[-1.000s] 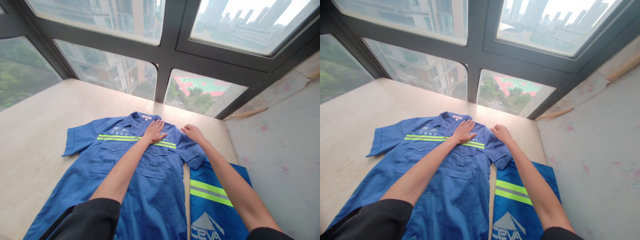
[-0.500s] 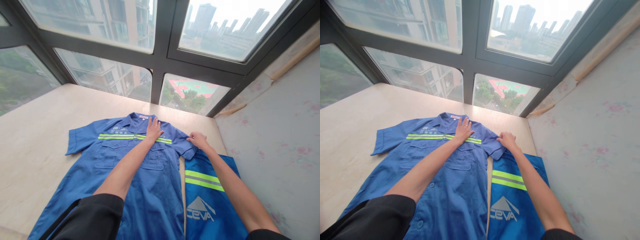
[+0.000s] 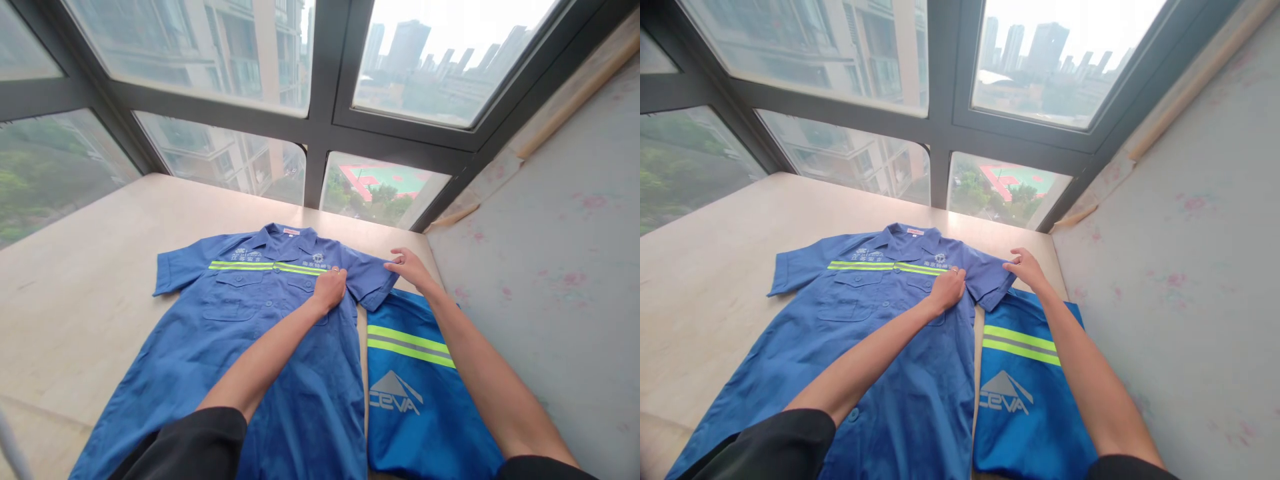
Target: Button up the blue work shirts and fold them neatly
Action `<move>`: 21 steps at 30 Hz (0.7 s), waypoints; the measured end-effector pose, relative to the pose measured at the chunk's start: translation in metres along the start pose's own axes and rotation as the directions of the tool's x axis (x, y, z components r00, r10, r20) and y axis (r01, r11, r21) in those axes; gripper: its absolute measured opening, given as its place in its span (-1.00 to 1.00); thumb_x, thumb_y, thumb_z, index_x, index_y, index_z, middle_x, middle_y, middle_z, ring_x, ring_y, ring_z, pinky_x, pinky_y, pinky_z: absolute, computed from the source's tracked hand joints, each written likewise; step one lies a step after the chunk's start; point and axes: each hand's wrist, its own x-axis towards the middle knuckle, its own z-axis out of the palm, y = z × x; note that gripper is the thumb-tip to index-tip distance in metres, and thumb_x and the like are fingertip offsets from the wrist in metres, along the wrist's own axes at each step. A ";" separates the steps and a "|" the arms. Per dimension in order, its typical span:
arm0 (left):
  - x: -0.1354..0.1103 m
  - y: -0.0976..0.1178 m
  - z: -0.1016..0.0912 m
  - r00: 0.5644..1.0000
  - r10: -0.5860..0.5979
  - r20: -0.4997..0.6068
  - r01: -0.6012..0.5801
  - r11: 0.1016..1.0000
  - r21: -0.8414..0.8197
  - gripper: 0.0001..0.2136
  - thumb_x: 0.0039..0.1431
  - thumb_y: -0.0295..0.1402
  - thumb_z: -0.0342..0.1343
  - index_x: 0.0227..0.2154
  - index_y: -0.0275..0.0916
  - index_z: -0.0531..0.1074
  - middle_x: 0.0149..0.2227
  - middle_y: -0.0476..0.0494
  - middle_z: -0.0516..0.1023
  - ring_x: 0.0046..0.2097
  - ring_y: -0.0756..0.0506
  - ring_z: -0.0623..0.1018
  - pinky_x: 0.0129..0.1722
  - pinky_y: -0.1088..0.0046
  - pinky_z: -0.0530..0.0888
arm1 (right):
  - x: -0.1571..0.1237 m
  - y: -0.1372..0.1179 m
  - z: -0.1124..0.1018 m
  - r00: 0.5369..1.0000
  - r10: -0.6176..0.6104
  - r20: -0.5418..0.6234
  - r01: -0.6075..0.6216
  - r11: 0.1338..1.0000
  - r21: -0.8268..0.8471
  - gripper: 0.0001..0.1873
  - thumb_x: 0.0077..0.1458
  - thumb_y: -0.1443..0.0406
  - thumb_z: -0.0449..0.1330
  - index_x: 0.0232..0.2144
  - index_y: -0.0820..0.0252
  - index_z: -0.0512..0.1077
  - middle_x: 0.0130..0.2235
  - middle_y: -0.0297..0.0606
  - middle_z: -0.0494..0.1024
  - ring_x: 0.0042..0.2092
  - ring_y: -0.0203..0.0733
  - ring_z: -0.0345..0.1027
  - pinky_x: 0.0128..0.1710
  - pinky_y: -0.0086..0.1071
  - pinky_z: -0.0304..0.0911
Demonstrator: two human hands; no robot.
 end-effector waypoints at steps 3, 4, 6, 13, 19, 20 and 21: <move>-0.006 -0.002 0.005 0.999 0.050 0.011 -0.050 0.999 -0.013 -0.78 0.32 -0.37 -0.11 -0.16 -0.29 0.42 -0.14 -0.31 0.46 -0.14 -0.19 0.50 -0.17 0.28 0.40 | -0.011 -0.010 -0.007 0.994 0.056 0.096 -0.073 0.980 0.187 -0.17 -0.19 0.22 0.43 0.14 0.17 0.24 -0.29 -0.30 0.48 -0.31 -0.21 0.44 -0.39 -0.40 0.38; -0.007 -0.002 0.006 0.998 0.067 0.005 -0.066 0.998 -0.015 -0.77 0.32 -0.35 -0.11 -0.16 -0.27 0.43 -0.11 -0.31 0.46 -0.09 -0.20 0.48 -0.14 0.26 0.39 | -0.015 -0.013 -0.008 0.985 0.076 0.153 -0.109 0.969 0.223 -0.07 -0.24 0.22 0.46 0.19 0.16 0.20 -0.26 -0.28 0.49 -0.30 -0.19 0.45 -0.37 -0.38 0.41; -0.011 -0.003 0.009 0.996 0.084 -0.011 -0.084 0.996 -0.013 -0.74 0.33 -0.31 -0.12 -0.11 -0.23 0.45 -0.02 -0.34 0.45 0.01 -0.24 0.44 -0.05 0.20 0.37 | -0.021 -0.014 -0.007 0.962 0.122 0.245 -0.175 0.962 0.209 0.09 -0.30 0.25 0.50 0.26 0.21 0.13 -0.28 -0.28 0.50 -0.31 -0.17 0.47 -0.33 -0.34 0.45; -0.022 -0.005 0.026 0.997 0.033 -0.074 -0.032 0.999 0.020 -0.55 0.36 -0.20 -0.21 0.22 -0.14 0.26 0.32 -0.28 0.21 0.34 -0.27 0.15 0.19 0.07 0.18 | -0.028 -0.006 0.003 0.981 0.159 0.109 -0.184 0.944 0.276 -0.03 -0.19 0.36 0.42 0.26 0.34 0.13 -0.35 -0.30 0.54 -0.40 -0.23 0.47 -0.36 -0.38 0.46; -0.011 -0.009 0.016 0.997 0.059 -0.043 -0.058 0.998 0.031 -0.45 0.31 -0.10 -0.15 0.26 -0.31 0.20 0.27 -0.37 0.28 0.24 -0.31 0.29 0.14 0.07 0.25 | -0.031 -0.027 0.013 0.994 0.109 0.016 -0.106 0.917 0.385 -0.30 -0.14 0.39 0.38 0.08 0.24 0.29 -0.31 -0.27 0.59 -0.30 -0.19 0.51 -0.27 -0.33 0.49; -0.007 -0.011 0.011 0.997 0.072 -0.022 -0.071 0.997 0.035 -0.46 0.31 -0.07 -0.14 0.22 -0.31 0.25 0.23 -0.38 0.32 0.20 -0.32 0.32 0.11 0.06 0.28 | -0.033 -0.032 0.015 0.993 0.115 0.031 -0.117 0.906 0.408 -0.35 -0.15 0.39 0.38 0.04 0.24 0.31 -0.31 -0.26 0.59 -0.30 -0.20 0.51 -0.27 -0.33 0.48; -0.002 -0.013 0.006 0.997 0.081 0.004 -0.082 0.996 0.037 -0.48 0.31 -0.05 -0.14 0.16 -0.30 0.31 0.20 -0.38 0.36 0.16 -0.32 0.36 0.08 0.07 0.31 | -0.036 -0.037 0.017 0.991 0.128 0.050 -0.137 0.888 0.440 -0.37 -0.15 0.37 0.39 0.01 0.23 0.32 -0.29 -0.24 0.59 -0.29 -0.20 0.51 -0.26 -0.33 0.48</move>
